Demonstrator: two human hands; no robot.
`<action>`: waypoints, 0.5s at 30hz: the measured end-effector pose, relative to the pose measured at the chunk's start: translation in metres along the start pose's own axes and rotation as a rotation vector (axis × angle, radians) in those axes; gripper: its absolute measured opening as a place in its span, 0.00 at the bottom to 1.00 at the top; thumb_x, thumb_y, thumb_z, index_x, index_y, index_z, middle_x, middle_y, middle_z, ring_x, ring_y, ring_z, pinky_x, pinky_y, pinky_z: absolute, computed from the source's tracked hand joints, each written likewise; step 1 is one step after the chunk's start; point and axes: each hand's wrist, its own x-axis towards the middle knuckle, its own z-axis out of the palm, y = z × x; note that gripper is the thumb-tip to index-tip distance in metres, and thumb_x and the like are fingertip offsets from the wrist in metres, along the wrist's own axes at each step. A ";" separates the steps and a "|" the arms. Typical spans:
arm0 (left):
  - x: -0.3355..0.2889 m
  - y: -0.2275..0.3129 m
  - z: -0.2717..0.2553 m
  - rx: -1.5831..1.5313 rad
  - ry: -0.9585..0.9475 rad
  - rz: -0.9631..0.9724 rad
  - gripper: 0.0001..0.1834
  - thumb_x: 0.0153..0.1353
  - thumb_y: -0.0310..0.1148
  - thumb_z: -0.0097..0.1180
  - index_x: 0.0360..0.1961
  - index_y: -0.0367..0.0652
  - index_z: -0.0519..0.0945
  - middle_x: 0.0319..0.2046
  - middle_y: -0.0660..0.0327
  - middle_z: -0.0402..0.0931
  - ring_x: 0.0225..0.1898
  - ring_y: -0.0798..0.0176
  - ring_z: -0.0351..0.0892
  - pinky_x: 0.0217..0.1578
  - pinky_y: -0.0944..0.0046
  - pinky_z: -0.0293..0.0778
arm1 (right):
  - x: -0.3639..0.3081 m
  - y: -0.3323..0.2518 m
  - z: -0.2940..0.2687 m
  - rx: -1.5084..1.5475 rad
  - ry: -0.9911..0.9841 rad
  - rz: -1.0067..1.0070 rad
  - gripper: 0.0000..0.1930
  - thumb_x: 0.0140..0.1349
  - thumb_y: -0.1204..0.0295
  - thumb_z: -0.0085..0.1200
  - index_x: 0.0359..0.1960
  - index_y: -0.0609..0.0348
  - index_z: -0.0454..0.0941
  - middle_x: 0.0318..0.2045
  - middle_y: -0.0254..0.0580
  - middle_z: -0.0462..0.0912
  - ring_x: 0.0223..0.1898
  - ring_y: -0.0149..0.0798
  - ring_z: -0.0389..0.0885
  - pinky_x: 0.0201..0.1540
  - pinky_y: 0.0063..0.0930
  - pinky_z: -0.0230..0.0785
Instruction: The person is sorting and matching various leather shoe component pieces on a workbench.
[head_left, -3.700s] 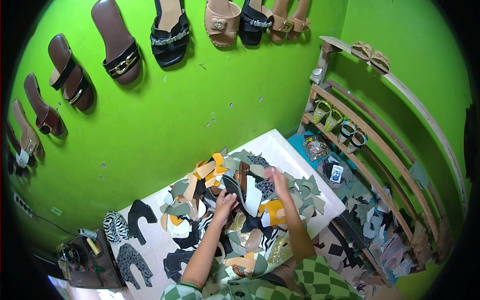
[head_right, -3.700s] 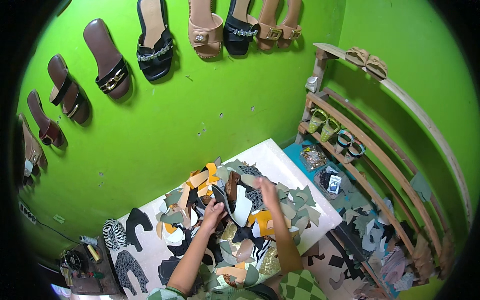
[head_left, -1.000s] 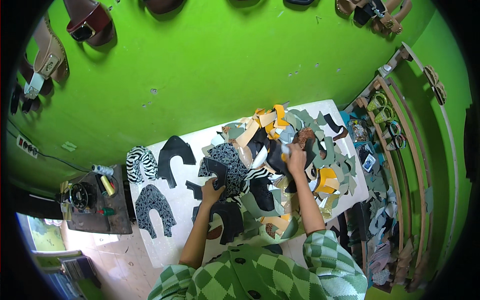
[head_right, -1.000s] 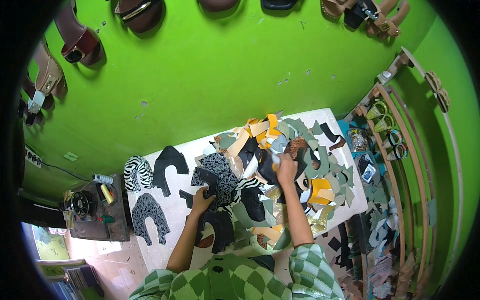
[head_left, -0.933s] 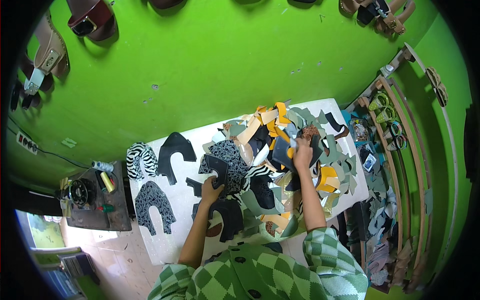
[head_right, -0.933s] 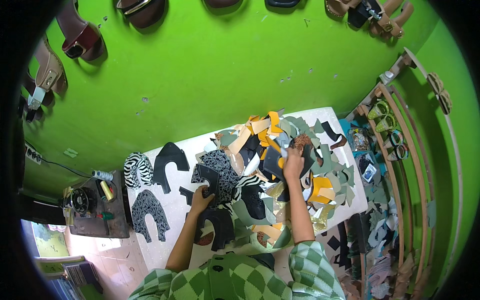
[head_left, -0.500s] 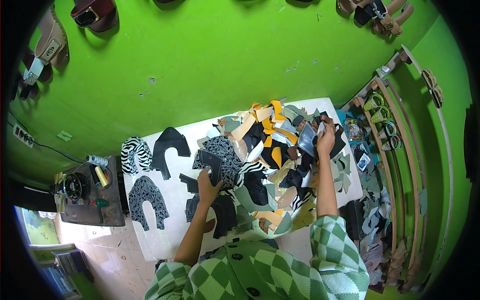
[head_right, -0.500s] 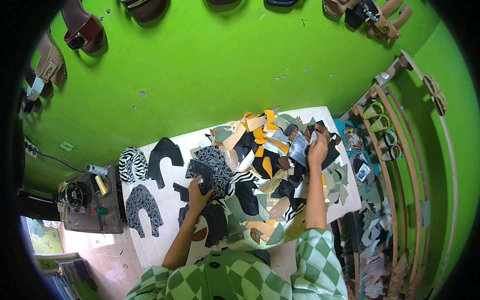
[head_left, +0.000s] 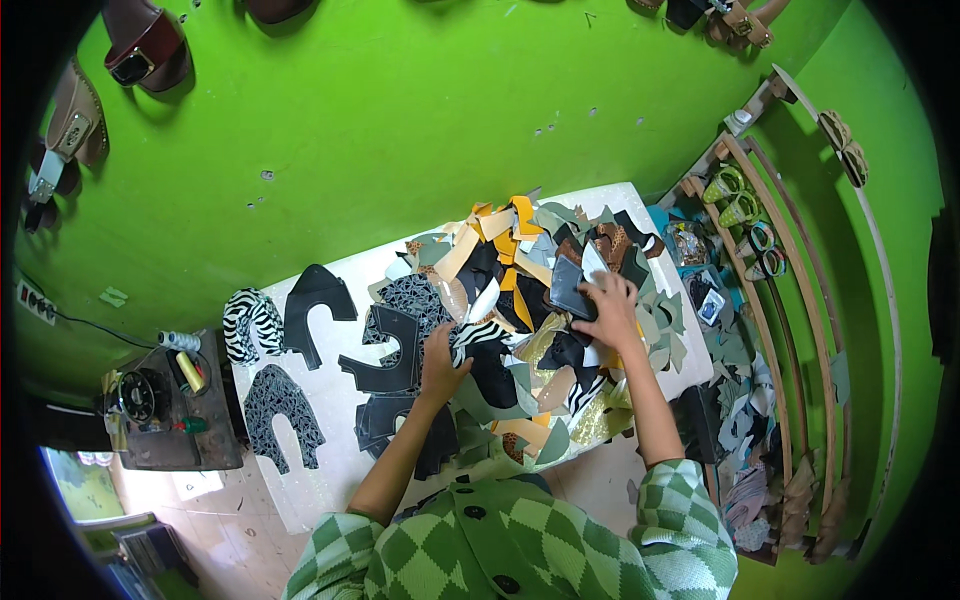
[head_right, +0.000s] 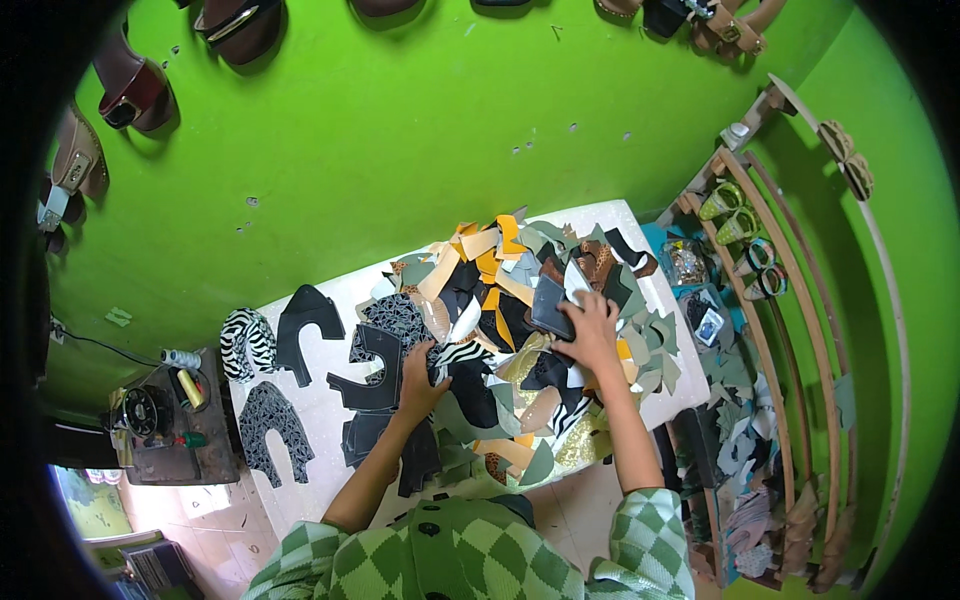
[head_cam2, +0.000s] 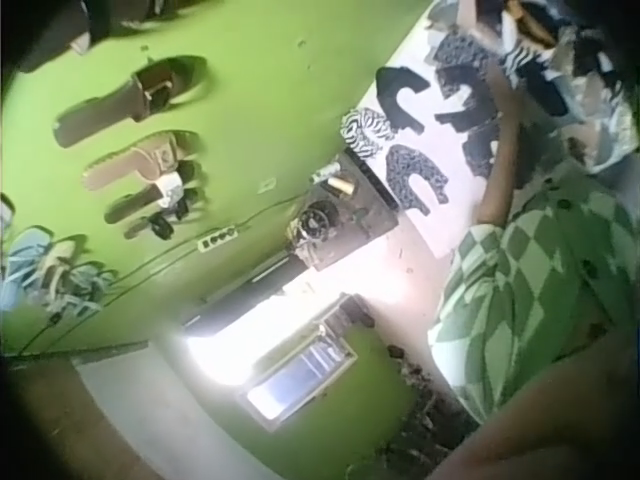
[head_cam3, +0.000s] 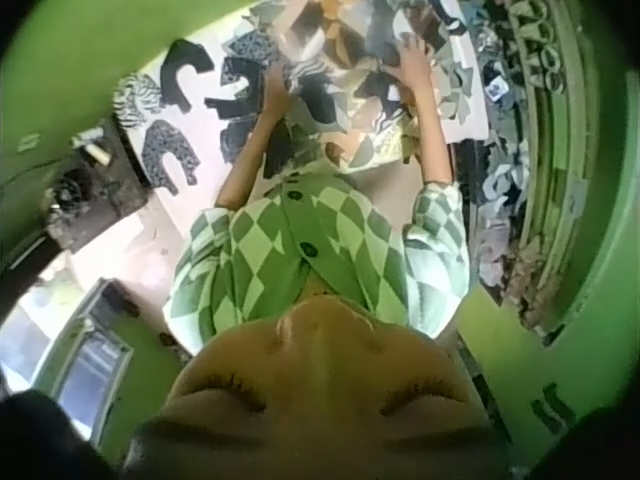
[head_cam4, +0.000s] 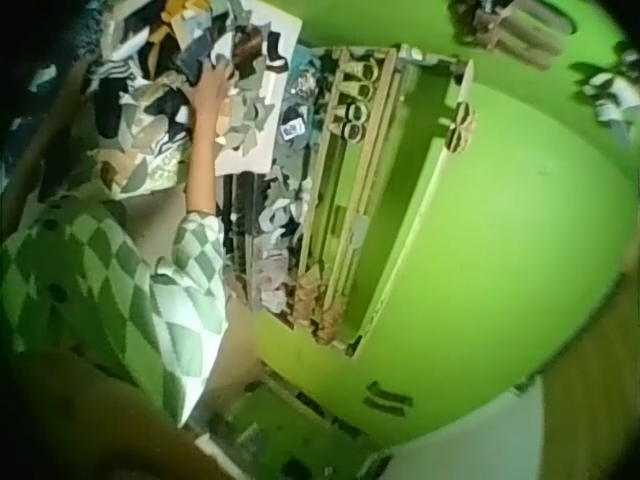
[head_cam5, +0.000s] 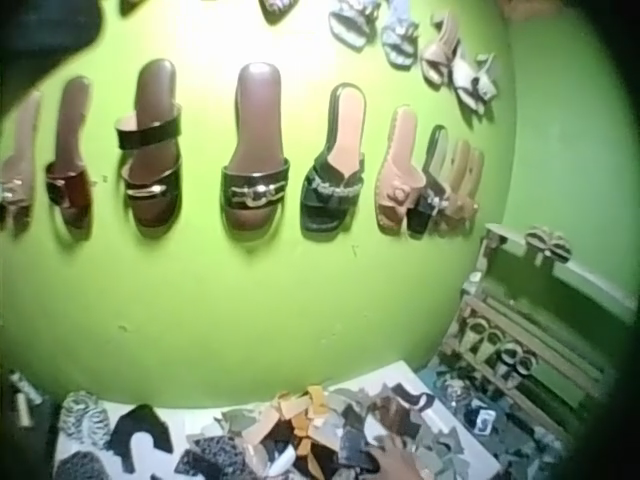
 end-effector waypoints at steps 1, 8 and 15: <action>-0.001 0.003 0.001 -0.006 -0.012 0.009 0.39 0.38 0.25 0.66 0.55 0.37 0.62 0.53 0.47 0.63 0.56 0.44 0.61 0.57 0.53 0.57 | -0.009 0.006 0.008 -0.005 0.000 0.015 0.32 0.38 0.66 0.67 0.49 0.52 0.71 0.46 0.43 0.71 0.53 0.45 0.66 0.58 0.45 0.49; -0.008 0.005 -0.018 -0.498 -0.305 -0.371 0.36 0.52 0.30 0.62 0.59 0.41 0.57 0.54 0.52 0.65 0.54 0.53 0.67 0.53 0.56 0.65 | -0.025 -0.056 0.002 0.158 0.085 0.214 0.24 0.43 0.64 0.65 0.45 0.53 0.76 0.38 0.39 0.77 0.45 0.40 0.70 0.49 0.40 0.51; -0.039 -0.016 -0.047 -0.937 -0.068 -0.711 0.21 0.63 0.30 0.48 0.56 0.43 0.60 0.42 0.58 0.74 0.40 0.62 0.77 0.39 0.65 0.76 | -0.059 -0.174 0.078 0.447 -0.175 -0.214 0.37 0.46 0.55 0.62 0.58 0.49 0.64 0.47 0.45 0.67 0.52 0.46 0.63 0.54 0.45 0.49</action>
